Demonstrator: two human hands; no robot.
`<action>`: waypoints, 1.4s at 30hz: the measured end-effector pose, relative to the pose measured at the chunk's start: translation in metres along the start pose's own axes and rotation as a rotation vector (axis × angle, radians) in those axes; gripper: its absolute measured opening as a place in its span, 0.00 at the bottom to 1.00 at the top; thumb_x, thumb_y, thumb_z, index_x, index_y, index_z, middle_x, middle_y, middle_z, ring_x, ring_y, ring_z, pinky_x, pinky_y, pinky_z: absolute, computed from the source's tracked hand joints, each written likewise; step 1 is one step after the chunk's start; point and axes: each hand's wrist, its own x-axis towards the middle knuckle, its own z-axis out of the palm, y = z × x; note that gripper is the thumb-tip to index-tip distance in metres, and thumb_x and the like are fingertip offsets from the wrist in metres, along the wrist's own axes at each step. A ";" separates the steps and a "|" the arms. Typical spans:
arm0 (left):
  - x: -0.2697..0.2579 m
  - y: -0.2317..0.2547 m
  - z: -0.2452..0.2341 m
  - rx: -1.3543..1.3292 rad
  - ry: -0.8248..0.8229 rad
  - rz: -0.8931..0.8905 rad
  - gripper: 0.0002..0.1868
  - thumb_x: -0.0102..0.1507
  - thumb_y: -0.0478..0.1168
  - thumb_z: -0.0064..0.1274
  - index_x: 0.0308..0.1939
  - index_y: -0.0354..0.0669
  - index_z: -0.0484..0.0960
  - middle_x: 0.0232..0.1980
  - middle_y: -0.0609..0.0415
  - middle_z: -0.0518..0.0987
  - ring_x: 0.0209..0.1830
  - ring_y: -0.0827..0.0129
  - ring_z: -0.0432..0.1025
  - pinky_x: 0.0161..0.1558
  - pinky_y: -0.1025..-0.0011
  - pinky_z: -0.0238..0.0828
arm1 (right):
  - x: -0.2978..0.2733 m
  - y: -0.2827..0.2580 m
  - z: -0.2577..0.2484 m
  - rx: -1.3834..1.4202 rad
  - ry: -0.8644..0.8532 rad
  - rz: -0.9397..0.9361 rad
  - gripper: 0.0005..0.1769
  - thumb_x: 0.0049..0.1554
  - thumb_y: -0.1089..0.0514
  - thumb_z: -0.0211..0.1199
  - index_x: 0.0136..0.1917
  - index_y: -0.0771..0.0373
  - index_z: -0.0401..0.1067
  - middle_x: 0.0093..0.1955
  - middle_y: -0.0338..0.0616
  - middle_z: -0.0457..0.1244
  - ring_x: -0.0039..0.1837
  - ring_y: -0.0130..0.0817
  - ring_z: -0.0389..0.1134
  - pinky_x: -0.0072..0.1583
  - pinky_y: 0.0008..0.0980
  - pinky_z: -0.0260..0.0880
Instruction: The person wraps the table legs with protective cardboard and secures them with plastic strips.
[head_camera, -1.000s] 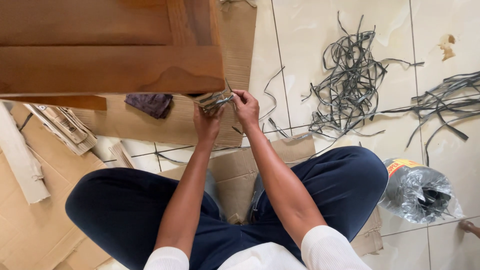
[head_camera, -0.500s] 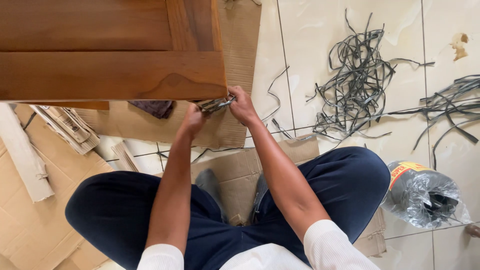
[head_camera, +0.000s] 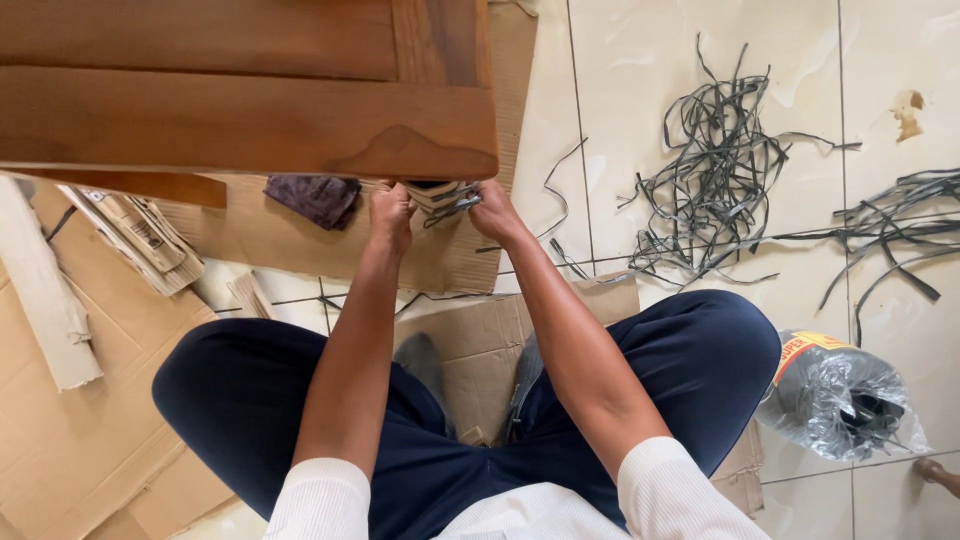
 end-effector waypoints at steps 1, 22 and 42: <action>-0.003 0.000 0.000 -0.002 0.001 0.002 0.07 0.66 0.29 0.46 0.40 0.44 0.79 0.28 0.63 0.64 0.21 0.78 0.52 0.23 0.75 0.46 | -0.001 0.007 0.002 -0.002 -0.002 -0.002 0.24 0.55 0.71 0.48 0.60 0.60 0.75 0.60 0.51 0.71 0.67 0.42 0.70 0.65 0.38 0.68; -0.128 -0.016 0.034 -0.062 0.339 0.084 0.06 0.64 0.40 0.60 0.42 0.43 0.84 0.37 0.62 0.81 0.32 0.79 0.73 0.34 0.77 0.69 | -0.086 -0.001 0.023 0.512 0.356 0.215 0.10 0.62 0.53 0.64 0.46 0.61 0.77 0.37 0.37 0.69 0.33 0.18 0.61 0.35 0.21 0.60; -0.130 -0.017 0.035 0.081 0.097 -0.182 0.10 0.61 0.42 0.66 0.35 0.45 0.80 0.29 0.61 0.77 0.23 0.80 0.65 0.22 0.77 0.52 | -0.119 -0.043 0.044 0.101 0.239 0.159 0.11 0.64 0.57 0.61 0.45 0.67 0.77 0.38 0.42 0.73 0.39 0.24 0.73 0.42 0.27 0.73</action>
